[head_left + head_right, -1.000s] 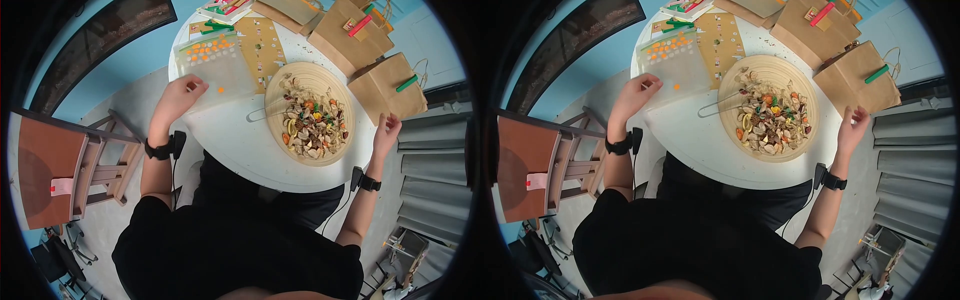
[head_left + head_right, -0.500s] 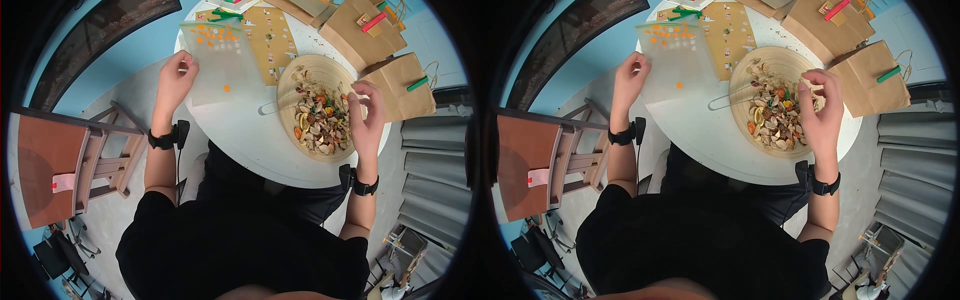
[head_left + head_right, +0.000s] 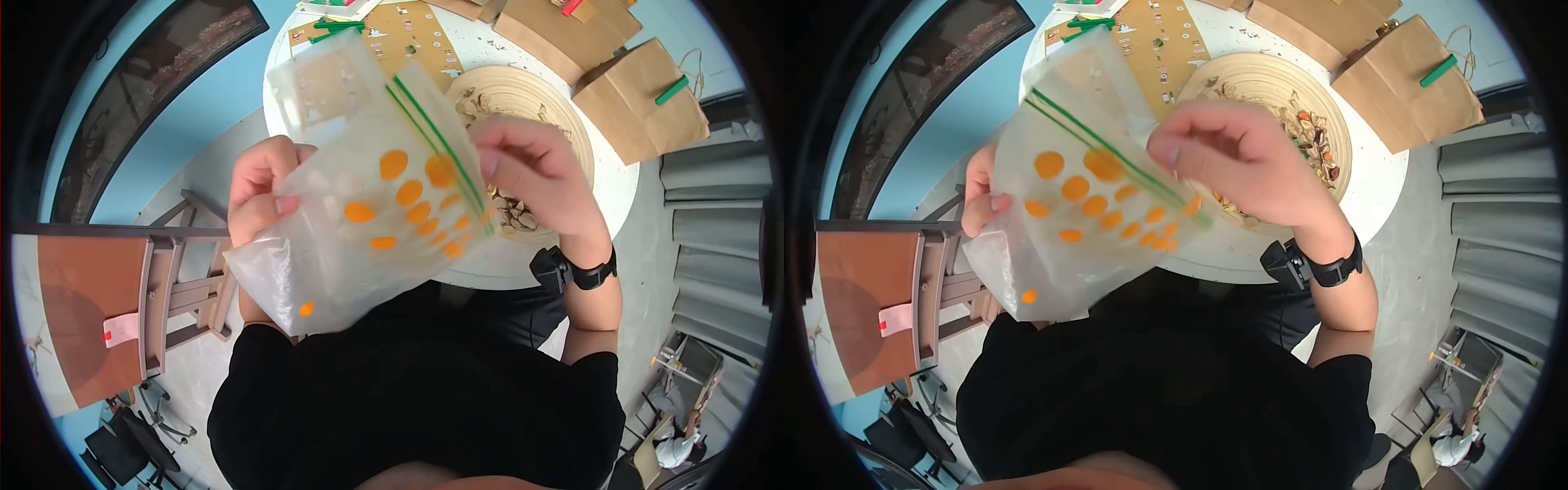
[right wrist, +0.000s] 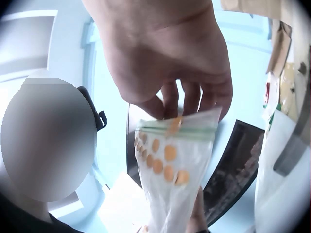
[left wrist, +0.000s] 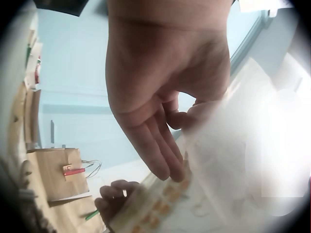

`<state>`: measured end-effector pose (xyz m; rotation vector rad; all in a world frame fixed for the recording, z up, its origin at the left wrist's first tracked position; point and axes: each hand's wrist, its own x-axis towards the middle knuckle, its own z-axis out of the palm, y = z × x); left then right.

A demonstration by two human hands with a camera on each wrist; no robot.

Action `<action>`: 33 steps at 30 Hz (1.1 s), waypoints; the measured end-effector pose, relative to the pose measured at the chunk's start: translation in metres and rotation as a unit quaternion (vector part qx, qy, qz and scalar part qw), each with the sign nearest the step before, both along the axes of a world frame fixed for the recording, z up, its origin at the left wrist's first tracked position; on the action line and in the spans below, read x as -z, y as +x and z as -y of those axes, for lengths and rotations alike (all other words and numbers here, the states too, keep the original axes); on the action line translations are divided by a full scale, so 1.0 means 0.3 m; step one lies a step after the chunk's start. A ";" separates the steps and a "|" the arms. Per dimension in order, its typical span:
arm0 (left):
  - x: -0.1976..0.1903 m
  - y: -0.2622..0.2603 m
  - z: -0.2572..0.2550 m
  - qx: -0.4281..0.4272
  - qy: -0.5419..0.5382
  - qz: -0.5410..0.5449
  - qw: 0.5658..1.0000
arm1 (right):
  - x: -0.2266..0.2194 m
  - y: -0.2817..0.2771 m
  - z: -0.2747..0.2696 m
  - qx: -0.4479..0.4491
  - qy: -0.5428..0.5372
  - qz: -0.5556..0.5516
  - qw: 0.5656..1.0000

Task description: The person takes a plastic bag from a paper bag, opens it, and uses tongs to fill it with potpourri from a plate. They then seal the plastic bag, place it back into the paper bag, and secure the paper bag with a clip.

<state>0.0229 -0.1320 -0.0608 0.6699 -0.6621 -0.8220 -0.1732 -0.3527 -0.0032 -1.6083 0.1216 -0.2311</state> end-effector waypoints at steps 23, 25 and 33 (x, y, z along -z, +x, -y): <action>-0.203 -0.266 0.282 -0.016 0.080 0.450 0.889 | -0.074 -0.188 -0.120 0.314 -0.413 0.067 0.853; -0.199 -0.300 0.309 -0.030 0.099 0.399 0.911 | -0.102 -0.179 -0.124 0.323 -0.362 0.051 0.873; -0.182 -0.191 0.332 -0.201 0.165 0.474 0.841 | -0.168 -0.290 -0.023 0.476 -0.451 -0.125 0.744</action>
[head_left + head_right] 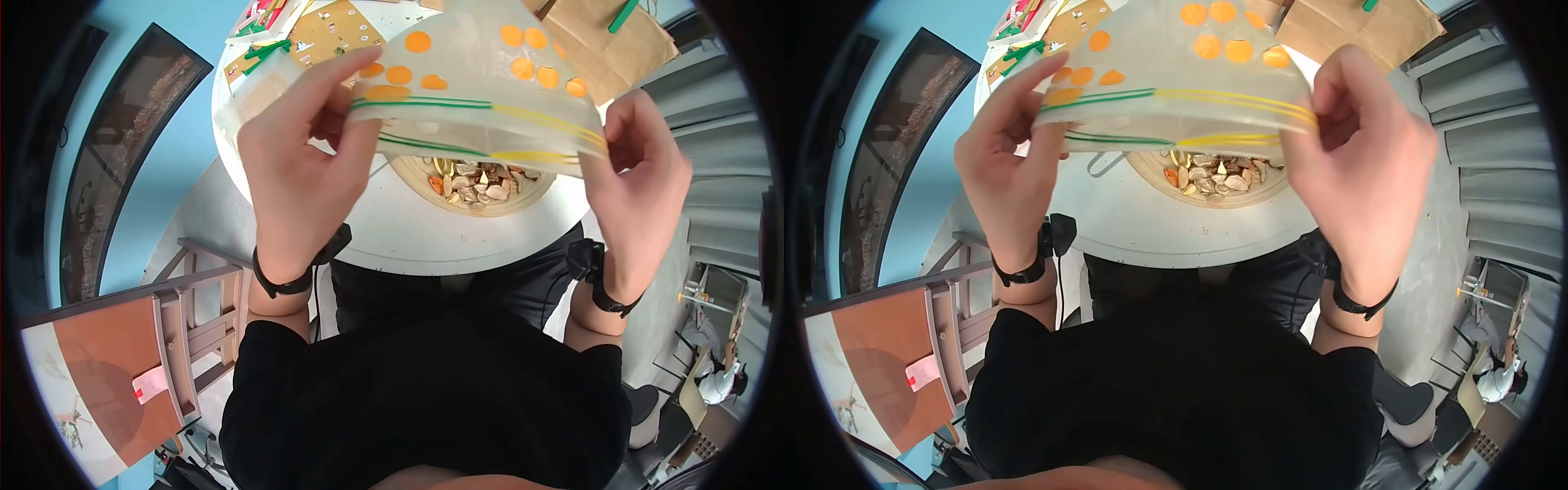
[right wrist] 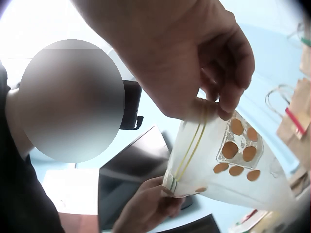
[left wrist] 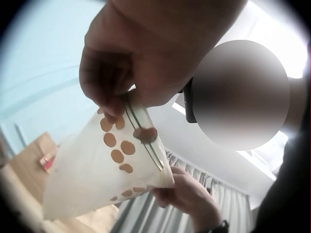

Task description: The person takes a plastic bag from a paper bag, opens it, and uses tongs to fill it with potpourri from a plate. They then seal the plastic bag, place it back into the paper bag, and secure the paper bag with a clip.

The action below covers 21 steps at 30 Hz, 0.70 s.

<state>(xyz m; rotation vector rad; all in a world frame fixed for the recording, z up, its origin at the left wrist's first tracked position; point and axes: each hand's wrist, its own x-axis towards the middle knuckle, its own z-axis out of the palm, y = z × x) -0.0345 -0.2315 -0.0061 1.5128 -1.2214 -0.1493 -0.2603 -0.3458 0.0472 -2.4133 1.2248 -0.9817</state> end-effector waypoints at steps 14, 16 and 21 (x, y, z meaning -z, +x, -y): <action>0.098 0.055 0.031 0.221 0.083 0.035 0.971 | -0.008 -0.285 0.105 -0.010 0.057 0.063 0.996; 0.155 0.072 0.032 0.110 0.150 0.146 0.972 | 0.000 -0.356 0.154 0.158 0.032 -0.004 0.987; 0.269 0.071 0.043 0.026 0.265 0.268 0.926 | 0.055 -0.415 0.205 0.246 0.055 -0.136 0.958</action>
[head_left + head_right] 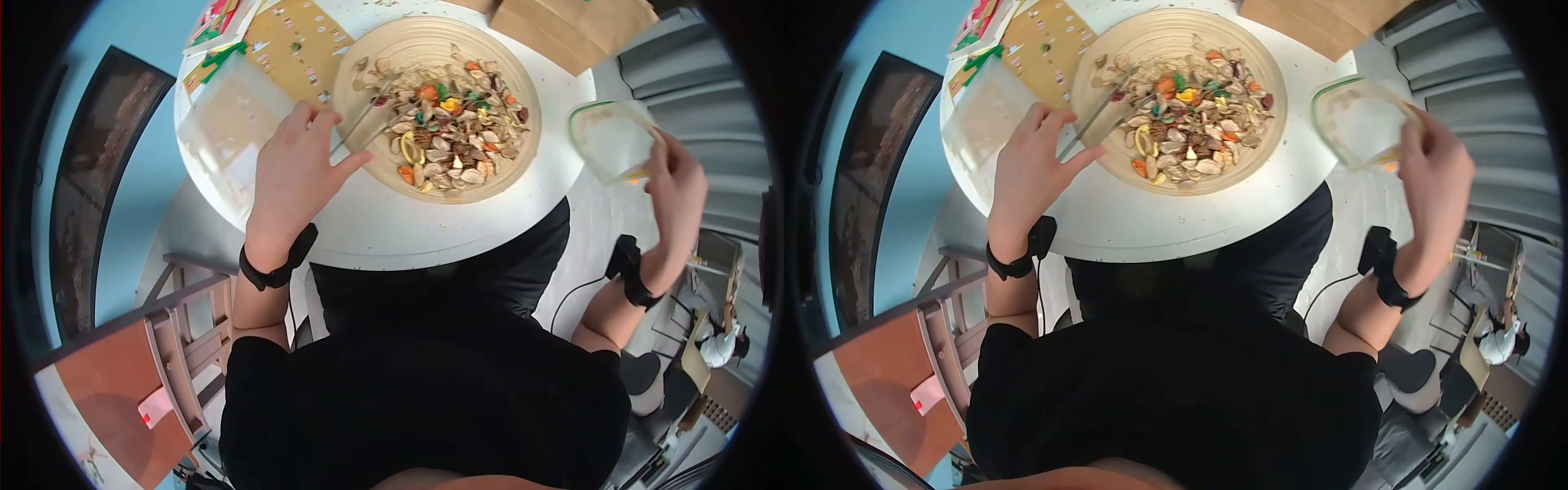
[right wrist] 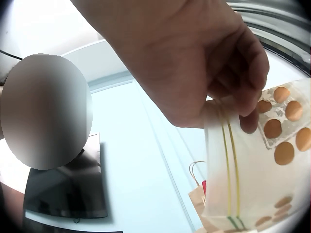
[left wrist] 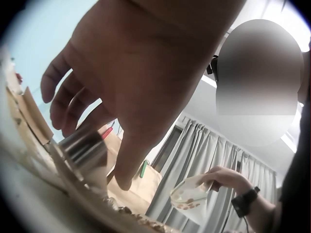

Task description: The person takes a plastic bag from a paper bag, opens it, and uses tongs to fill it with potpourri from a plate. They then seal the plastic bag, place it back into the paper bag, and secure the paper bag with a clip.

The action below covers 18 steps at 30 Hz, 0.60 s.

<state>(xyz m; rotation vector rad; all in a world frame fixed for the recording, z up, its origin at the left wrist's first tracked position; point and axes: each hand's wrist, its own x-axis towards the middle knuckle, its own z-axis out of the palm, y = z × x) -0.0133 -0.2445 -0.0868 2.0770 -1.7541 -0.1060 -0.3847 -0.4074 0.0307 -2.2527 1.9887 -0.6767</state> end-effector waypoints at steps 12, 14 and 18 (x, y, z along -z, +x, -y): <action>-0.061 0.001 -0.038 -0.071 0.022 -0.059 0.995 | 0.193 0.068 0.042 -0.046 0.082 0.001 0.996; -0.082 -0.018 -0.039 -0.057 0.038 -0.065 0.996 | 0.190 0.086 0.027 -0.037 0.120 -0.002 0.992; -0.084 -0.056 -0.030 -0.011 0.017 -0.058 0.998 | 0.220 0.060 0.020 -0.049 0.120 0.004 0.992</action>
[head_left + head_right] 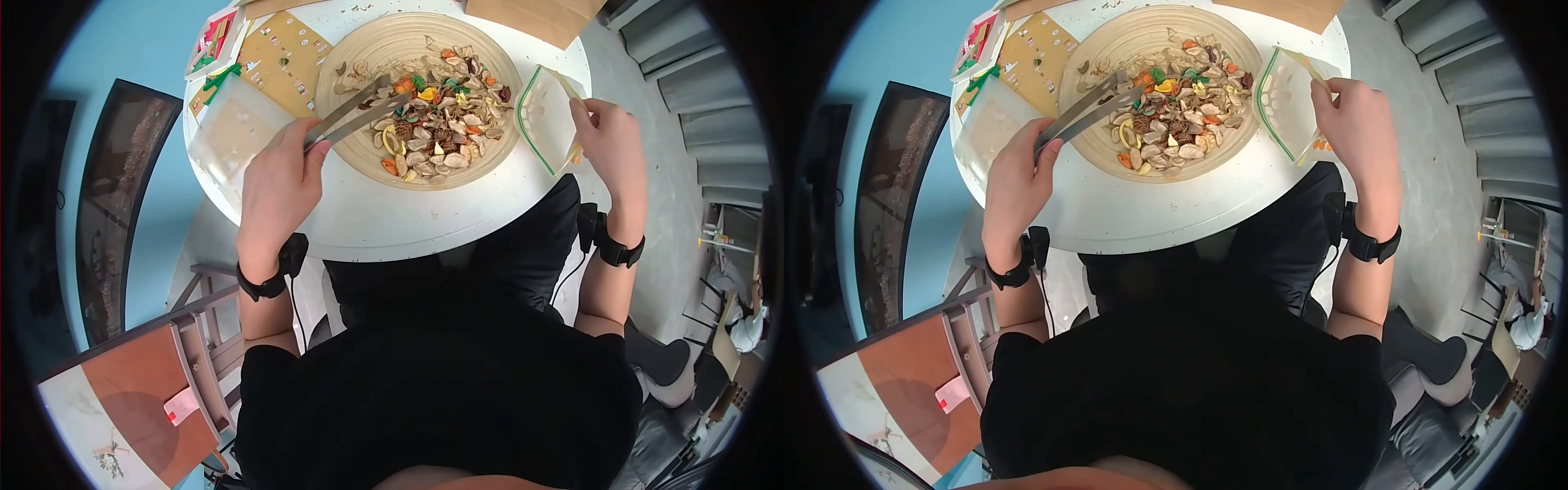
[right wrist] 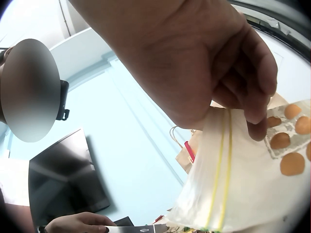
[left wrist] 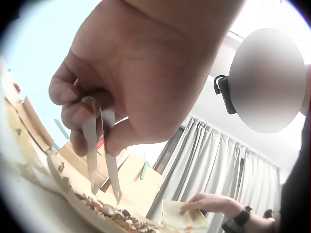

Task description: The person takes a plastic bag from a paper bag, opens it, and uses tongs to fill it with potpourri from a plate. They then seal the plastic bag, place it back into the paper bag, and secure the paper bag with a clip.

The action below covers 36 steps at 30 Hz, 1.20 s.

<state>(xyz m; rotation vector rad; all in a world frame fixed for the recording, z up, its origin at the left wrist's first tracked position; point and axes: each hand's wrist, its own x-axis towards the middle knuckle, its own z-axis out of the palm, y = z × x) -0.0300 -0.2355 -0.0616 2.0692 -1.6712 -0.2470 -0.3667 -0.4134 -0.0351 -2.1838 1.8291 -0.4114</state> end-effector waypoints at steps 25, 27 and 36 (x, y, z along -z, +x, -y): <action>0.039 -0.111 0.114 0.007 0.048 0.014 0.999 | 0.059 0.047 0.174 -0.064 -0.024 0.120 0.990; 0.030 -0.116 0.113 -0.010 0.055 -0.007 0.998 | 0.074 0.055 0.180 -0.066 -0.045 0.158 0.984; -0.110 -0.258 0.217 0.040 -0.069 -0.077 0.994 | 0.083 0.041 0.176 -0.061 -0.020 0.236 0.970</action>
